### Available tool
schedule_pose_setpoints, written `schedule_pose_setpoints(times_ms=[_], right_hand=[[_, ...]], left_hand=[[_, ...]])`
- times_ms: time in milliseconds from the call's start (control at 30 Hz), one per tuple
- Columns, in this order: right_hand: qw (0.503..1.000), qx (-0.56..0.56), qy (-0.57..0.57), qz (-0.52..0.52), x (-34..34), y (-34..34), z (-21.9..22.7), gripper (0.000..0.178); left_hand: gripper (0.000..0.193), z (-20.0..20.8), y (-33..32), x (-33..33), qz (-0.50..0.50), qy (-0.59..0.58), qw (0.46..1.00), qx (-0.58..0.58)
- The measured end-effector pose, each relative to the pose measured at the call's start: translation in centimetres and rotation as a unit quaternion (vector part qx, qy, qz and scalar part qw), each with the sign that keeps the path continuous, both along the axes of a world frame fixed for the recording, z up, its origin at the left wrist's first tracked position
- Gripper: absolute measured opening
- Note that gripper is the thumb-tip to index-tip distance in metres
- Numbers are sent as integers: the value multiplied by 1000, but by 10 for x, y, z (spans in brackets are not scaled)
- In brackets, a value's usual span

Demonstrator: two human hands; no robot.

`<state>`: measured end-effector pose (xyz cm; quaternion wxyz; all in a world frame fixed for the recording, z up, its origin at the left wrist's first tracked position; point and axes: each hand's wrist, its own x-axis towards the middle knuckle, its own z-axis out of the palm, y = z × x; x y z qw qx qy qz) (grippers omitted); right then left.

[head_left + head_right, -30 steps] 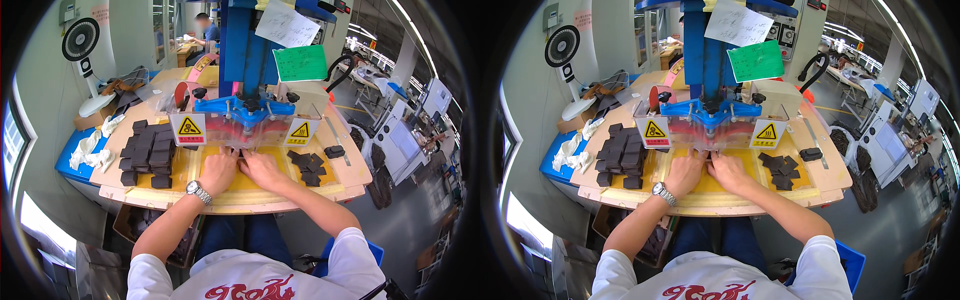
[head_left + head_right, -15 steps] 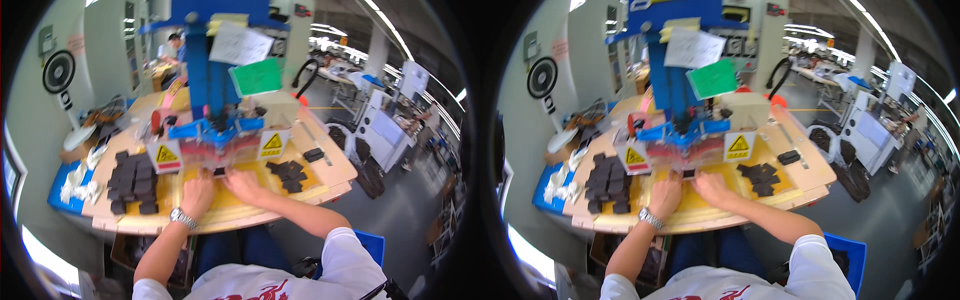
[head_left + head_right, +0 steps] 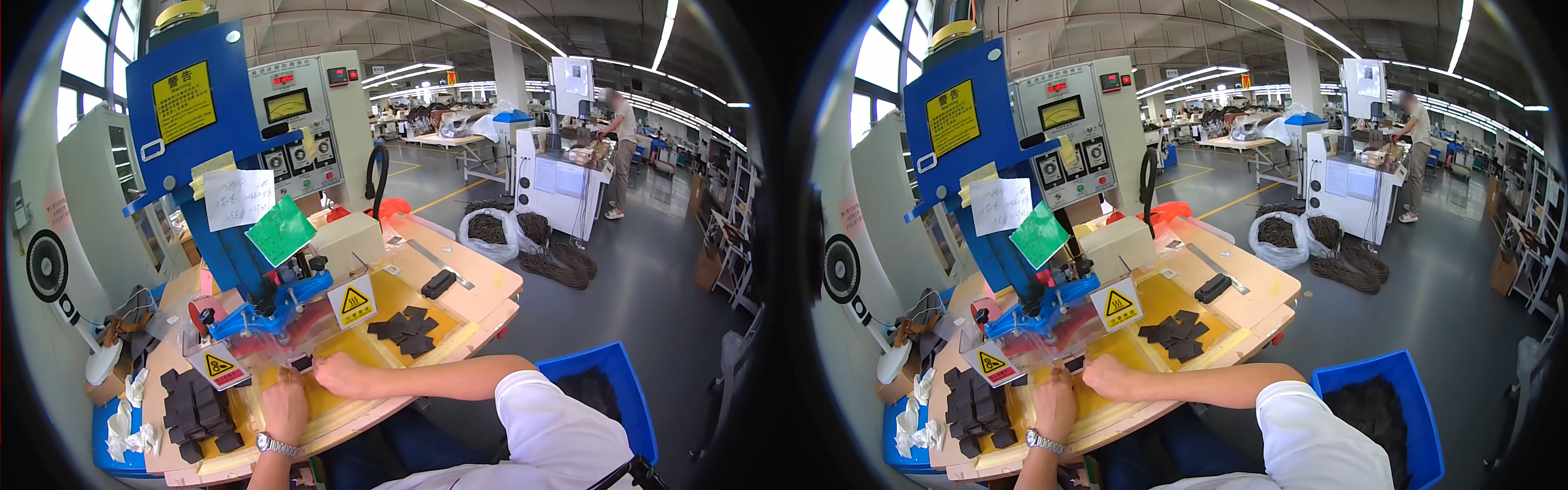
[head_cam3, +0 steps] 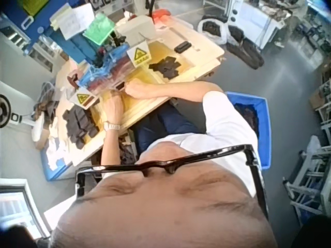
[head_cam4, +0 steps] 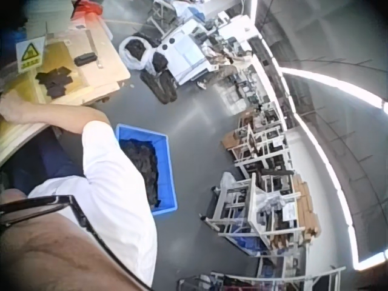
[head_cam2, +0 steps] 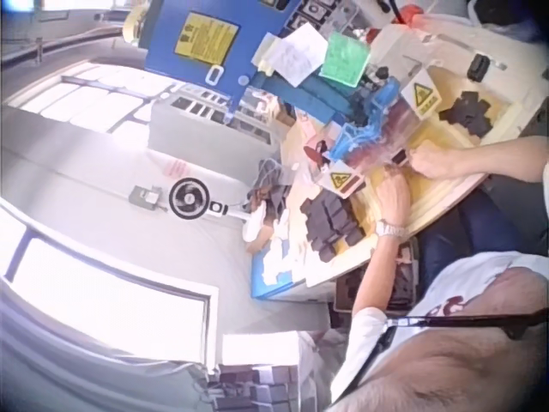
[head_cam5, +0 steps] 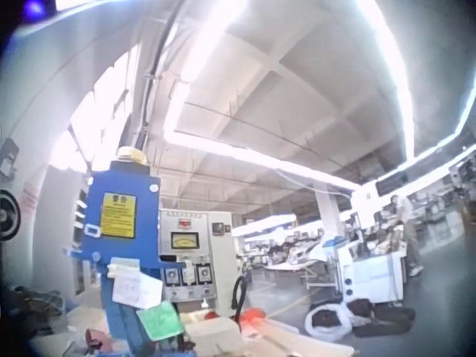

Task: Using a heat press machine to stamp or bond small leather components in a workshop environment.

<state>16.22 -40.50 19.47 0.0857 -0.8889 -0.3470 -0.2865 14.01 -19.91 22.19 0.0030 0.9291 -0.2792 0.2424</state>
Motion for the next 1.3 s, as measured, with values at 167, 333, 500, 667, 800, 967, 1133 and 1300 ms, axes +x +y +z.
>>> schedule_pose_setpoints(times_ms=[167,333,500,667,800,967,1133,1300], right_hand=[[997,-77,14,-4,-10,0,-5,28],[981,132,143,-9,-74,-4,14,25],[931,304,201,19,-99,3,9,26],[896,394,202,36,-94,4,4,25],[900,375,219,34,-94,2,3,26],[909,338,244,24,-100,3,14,25],[908,323,264,37,-100,-1,15,20],[919,297,258,31,-100,0,12,18]], left_hand=[[39,9,6,-16,-28,-3,998,-59],[34,19,4,-72,-48,60,936,-343],[44,-3,4,-83,-13,131,914,-383],[49,4,-3,-85,-41,135,919,-369],[48,3,0,-83,-65,45,968,-237],[62,2,-1,-87,-88,117,951,-273],[64,-11,0,-79,-96,106,948,-283],[59,-16,4,-81,-89,103,956,-260]])
